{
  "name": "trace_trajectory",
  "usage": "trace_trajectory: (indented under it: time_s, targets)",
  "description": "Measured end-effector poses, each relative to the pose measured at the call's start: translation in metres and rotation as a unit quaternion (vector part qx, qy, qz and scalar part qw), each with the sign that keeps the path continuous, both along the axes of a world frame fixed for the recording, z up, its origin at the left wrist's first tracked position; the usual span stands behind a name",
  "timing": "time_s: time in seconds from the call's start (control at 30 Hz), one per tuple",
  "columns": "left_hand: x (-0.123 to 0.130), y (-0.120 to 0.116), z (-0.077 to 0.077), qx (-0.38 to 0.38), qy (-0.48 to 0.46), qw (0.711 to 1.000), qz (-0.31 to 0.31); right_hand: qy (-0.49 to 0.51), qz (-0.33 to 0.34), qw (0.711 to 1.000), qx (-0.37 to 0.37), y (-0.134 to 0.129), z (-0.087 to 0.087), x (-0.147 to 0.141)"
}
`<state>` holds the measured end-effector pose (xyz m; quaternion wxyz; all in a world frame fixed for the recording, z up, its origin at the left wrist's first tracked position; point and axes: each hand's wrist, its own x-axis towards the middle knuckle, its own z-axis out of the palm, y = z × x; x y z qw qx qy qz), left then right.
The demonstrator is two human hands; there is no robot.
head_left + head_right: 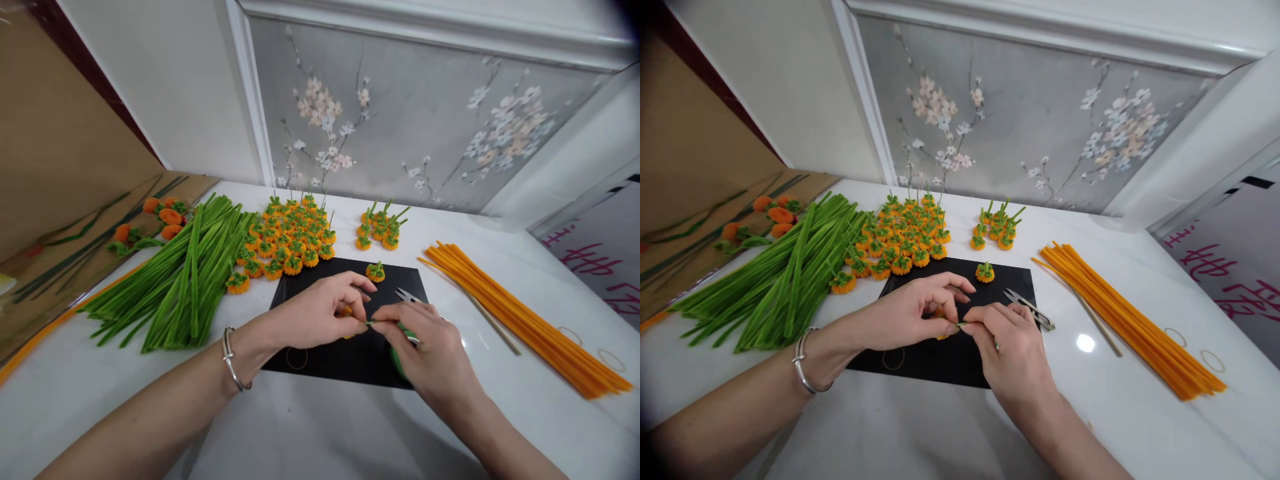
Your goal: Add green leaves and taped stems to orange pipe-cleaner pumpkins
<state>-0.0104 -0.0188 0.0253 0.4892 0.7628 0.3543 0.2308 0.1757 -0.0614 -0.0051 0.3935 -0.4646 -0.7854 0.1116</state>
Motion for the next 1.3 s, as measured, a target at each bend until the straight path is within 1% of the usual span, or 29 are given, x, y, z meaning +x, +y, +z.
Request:
trace_trajectory:
  time_s: [0.1,0.2,0.27,0.33,0.4,0.47,0.53,0.6,0.7,0.73,0.8,0.9,1.0,1.17,1.23,1.3]
  targets:
    - [0.003,-0.006,0.003,0.11,0.03,0.993,0.021,0.009,-0.01,0.999,-0.033,0.001,-0.002,0.0]
    - [0.008,-0.013,0.0,0.193,0.033,0.98,0.032,0.024,-0.017,0.998,-0.056,0.001,-0.001,0.001]
    - [0.012,-0.017,-0.002,0.238,0.036,0.97,0.043,0.034,-0.023,0.997,-0.068,0.001,-0.001,0.002]
    - [0.014,-0.019,-0.002,0.254,0.043,0.965,0.054,0.033,-0.023,0.998,-0.057,0.002,0.0,0.002]
    - [0.014,-0.018,-0.001,0.219,0.049,0.973,0.056,0.025,-0.016,0.999,-0.019,0.002,0.001,0.003]
    - [0.011,-0.012,0.001,0.133,0.05,0.989,0.045,0.013,0.0,1.0,0.014,0.003,0.002,0.003]
    - [0.007,-0.005,0.002,0.03,0.036,0.998,0.029,0.001,0.018,0.999,0.026,0.003,0.004,0.002]
    - [0.003,0.002,0.002,-0.053,0.004,0.998,0.012,-0.004,0.034,0.999,0.028,0.003,0.006,0.001]
    - [-0.001,0.007,0.0,-0.158,-0.037,0.986,-0.048,-0.003,0.046,0.998,0.034,0.003,0.008,0.0]
    - [-0.002,0.007,-0.001,-0.176,-0.045,0.981,-0.067,-0.004,0.047,0.998,0.035,0.003,0.008,0.0]
    - [-0.004,0.007,-0.004,-0.18,-0.059,0.978,-0.084,-0.005,0.044,0.998,0.038,0.003,0.007,0.0]
    - [-0.004,0.007,-0.009,-0.157,-0.078,0.982,-0.074,0.0,0.034,0.999,0.041,0.004,0.005,0.0]
    - [-0.002,0.008,-0.012,-0.125,-0.075,0.988,-0.047,0.001,0.022,0.999,0.036,0.005,0.003,0.002]
    - [0.001,0.006,-0.012,0.003,-0.031,0.999,0.007,0.006,0.008,1.0,0.027,0.006,-0.001,0.002]
    - [0.003,0.004,-0.013,0.072,-0.016,0.997,0.031,0.01,0.001,1.0,0.02,0.007,-0.003,0.002]
    - [0.005,0.001,-0.013,0.144,-0.003,0.988,0.055,0.016,-0.01,1.0,0.012,0.009,-0.007,0.002]
